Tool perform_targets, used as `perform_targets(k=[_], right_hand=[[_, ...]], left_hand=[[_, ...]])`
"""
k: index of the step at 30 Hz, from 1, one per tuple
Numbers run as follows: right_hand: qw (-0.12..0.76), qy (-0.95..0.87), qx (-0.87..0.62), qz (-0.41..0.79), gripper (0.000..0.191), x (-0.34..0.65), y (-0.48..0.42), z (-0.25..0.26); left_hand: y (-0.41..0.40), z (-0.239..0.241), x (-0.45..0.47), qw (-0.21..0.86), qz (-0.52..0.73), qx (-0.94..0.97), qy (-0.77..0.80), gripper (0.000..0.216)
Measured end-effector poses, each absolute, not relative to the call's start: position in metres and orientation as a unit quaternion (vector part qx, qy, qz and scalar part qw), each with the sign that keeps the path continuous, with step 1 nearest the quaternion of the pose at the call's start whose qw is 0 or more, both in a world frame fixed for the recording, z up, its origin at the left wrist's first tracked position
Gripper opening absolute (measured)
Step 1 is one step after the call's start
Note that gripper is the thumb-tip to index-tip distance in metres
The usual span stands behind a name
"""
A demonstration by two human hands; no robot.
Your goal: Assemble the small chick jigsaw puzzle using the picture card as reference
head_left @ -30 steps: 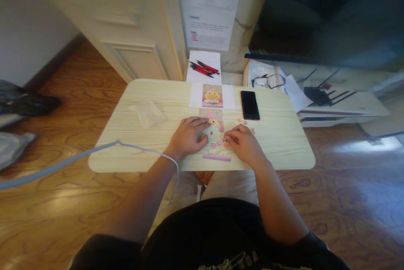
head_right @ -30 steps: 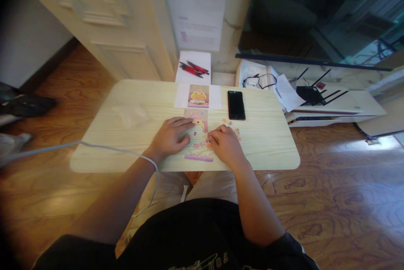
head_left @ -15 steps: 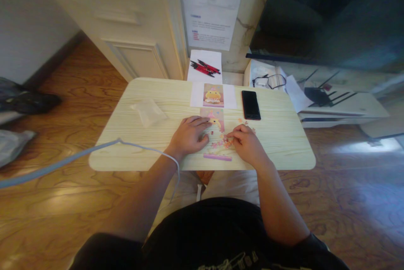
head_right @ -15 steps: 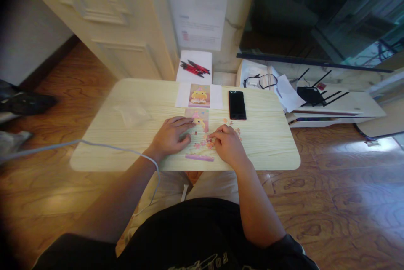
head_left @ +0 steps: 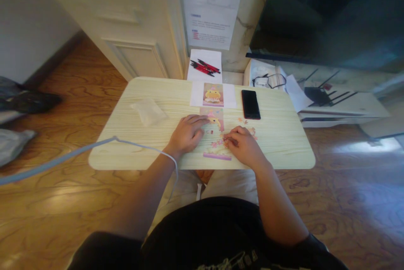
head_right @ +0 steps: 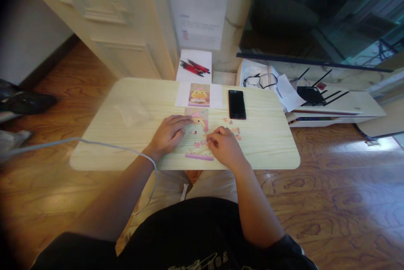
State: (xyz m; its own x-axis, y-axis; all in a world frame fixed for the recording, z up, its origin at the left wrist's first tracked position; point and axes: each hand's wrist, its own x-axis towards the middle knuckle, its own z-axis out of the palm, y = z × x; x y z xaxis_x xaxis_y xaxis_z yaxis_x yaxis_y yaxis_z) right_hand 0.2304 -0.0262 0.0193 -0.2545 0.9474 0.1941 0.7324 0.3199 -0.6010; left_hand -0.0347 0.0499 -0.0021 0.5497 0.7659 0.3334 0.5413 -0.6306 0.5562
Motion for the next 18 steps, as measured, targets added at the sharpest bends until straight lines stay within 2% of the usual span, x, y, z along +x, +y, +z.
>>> perform_targets(k=[6, 9, 18], right_hand=[[0.266, -0.772, -0.539, 0.208, 0.020, 0.223, -0.027, 0.019], [0.258, -0.772, -0.542, 0.207, 0.020, 0.218, -0.028, 0.020], [0.236, -0.777, -0.551, 0.194, 0.021, 0.204, -0.023, 0.024]], left_hand=[[0.051, -0.003, -0.042, 0.342, 0.431, 0.748, 0.372, 0.044], [0.052, -0.003, -0.045, 0.390, 0.453, 0.698, 0.395, 0.048], [0.053, -0.003, -0.046, 0.378, 0.431, 0.698, 0.429, 0.054]])
